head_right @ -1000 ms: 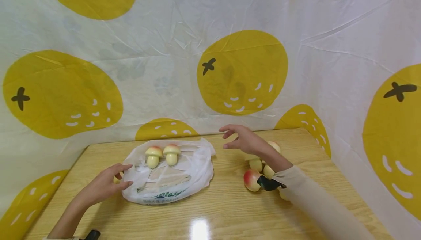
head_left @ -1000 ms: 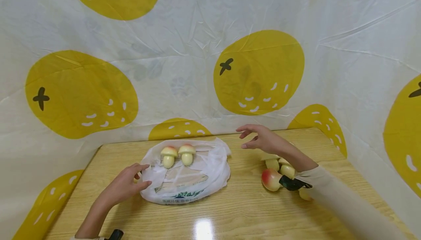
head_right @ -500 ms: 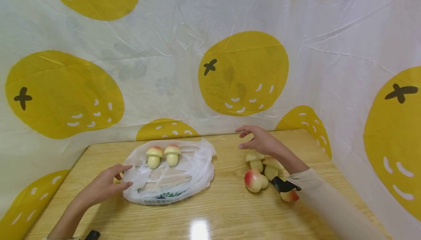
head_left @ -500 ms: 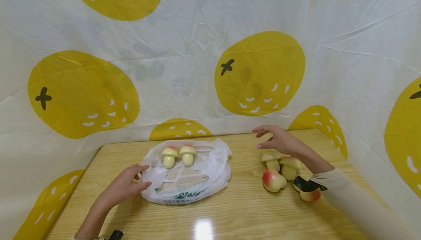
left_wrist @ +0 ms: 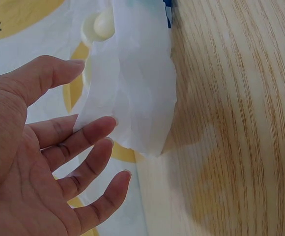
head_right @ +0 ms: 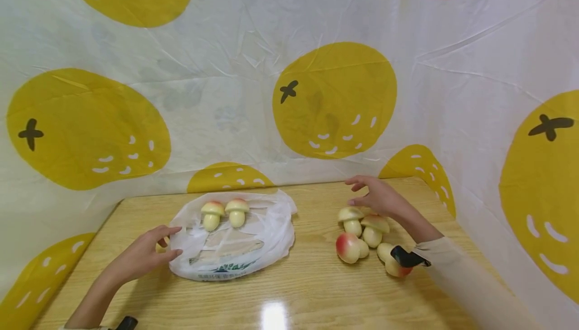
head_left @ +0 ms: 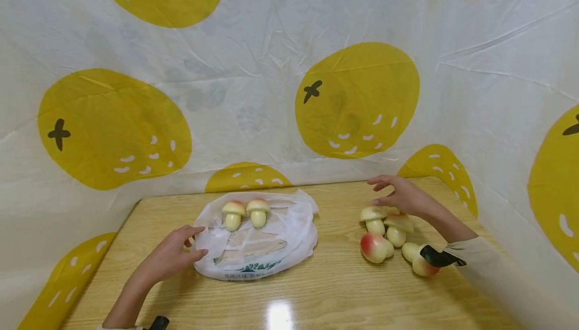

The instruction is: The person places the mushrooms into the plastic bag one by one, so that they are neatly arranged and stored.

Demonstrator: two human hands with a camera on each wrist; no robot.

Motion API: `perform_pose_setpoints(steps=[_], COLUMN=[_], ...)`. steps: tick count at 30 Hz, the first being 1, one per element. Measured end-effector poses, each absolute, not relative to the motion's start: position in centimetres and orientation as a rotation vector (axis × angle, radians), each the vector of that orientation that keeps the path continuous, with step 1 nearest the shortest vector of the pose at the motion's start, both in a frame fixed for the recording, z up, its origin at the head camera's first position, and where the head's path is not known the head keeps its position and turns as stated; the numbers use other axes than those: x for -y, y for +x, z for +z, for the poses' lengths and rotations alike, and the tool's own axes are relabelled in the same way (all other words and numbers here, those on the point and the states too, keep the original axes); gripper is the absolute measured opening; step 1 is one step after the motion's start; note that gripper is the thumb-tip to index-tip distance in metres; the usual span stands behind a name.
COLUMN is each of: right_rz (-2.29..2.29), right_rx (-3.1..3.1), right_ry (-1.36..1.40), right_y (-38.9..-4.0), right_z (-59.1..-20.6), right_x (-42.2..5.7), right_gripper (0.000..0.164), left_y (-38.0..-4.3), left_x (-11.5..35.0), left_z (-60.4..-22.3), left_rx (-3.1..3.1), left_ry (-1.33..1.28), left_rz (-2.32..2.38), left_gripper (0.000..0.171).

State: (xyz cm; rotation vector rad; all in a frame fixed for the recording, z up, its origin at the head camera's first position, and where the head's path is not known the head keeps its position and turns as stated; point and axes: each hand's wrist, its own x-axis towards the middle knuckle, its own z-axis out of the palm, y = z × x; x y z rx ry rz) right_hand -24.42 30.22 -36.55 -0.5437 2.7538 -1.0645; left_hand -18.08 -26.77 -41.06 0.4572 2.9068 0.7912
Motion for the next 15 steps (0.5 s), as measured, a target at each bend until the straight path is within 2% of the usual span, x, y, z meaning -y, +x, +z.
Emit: perform_pose_setpoints(steps=[15], right_rz=[-0.984], right_rx=[-2.842], right_ry=[-0.515], right_y=[-24.1], right_z=[-37.6], right_x=[-32.8], right_gripper=[0.057], left_y=[-18.0], left_x=[26.6], left_z=[-41.0], left_rx=[-2.903], left_ry=[0.459], left_rz=[0.797], left_gripper=[0.062])
